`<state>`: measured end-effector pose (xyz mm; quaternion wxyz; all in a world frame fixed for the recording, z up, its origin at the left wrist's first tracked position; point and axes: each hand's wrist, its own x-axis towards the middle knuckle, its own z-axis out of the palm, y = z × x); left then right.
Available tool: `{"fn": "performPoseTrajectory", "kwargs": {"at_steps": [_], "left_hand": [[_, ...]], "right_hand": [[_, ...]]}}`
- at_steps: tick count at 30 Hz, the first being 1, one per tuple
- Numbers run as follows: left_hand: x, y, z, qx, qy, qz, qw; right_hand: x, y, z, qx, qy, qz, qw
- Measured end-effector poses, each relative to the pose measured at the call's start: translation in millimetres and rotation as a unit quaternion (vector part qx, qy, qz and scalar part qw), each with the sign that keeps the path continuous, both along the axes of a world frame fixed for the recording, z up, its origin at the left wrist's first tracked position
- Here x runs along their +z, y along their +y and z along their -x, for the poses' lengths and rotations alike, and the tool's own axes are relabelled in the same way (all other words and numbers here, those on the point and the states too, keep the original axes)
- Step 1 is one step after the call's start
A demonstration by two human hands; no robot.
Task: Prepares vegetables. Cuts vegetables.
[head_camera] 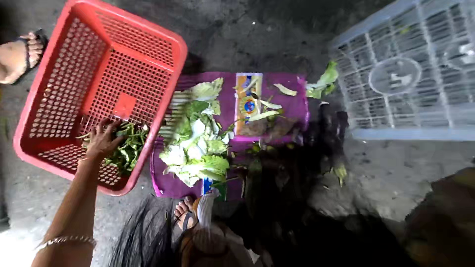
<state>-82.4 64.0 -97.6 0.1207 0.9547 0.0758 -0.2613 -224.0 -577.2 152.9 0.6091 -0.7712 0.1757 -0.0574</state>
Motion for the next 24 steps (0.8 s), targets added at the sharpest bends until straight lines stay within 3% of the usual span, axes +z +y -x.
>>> {"fn": "performPoseTrajectory", "kwargs": {"at_steps": [2,6,8,10,12,14,16,18,20,22,24], "left_hand": [[14.3,2.5,3.5,0.017,0.045,-0.001,0.999],[67.4,-30.8,4.0,-0.001,0.117,-0.04,0.992],[96.9,-49.8,16.1,0.022,0.046,-0.052,0.997],[124.0,-81.6,22.2,0.046,-0.091,-0.058,0.993],[153.7,-139.5,16.9,0.054,-0.182,-0.025,0.982],[176.6,-207.2,8.4,-0.007,-0.176,0.059,0.983],[186.9,-270.5,-10.0,-0.129,-0.053,0.142,0.98],[182.0,-330.4,-26.8,-0.281,0.03,0.178,0.943],[174.1,-386.3,-35.6,-0.384,0.019,0.143,0.912],[166.4,-433.1,-45.0,-0.438,-0.003,0.075,0.896],[161.5,-471.2,-55.8,-0.438,0.043,0.02,0.898]], "right_hand": [[-12.0,-3.8,-5.7,-0.036,-0.017,0.007,0.999],[-6.5,-25.8,-9.2,0.031,-0.021,-0.046,0.998],[22.6,1.5,-28.5,-0.05,0.0,-0.1,0.994],[25.2,-30.0,-25.3,0.113,0.002,-0.246,0.963],[24.3,-32.4,-29.2,0.117,-0.017,-0.274,0.954],[38.1,-32.4,-36.0,0.091,0.004,-0.277,0.957],[31.0,-73.4,-24.7,0.141,-0.001,-0.337,0.931],[23.3,-101.8,-11.7,0.074,-0.008,-0.354,0.932],[26.8,-103.8,-16.2,-0.046,0.006,-0.291,0.956],[8.8,-140.3,-6.8,-0.008,0.008,-0.217,0.976],[-6.6,-164.1,-0.4,0.04,0.032,-0.137,0.989]]}}
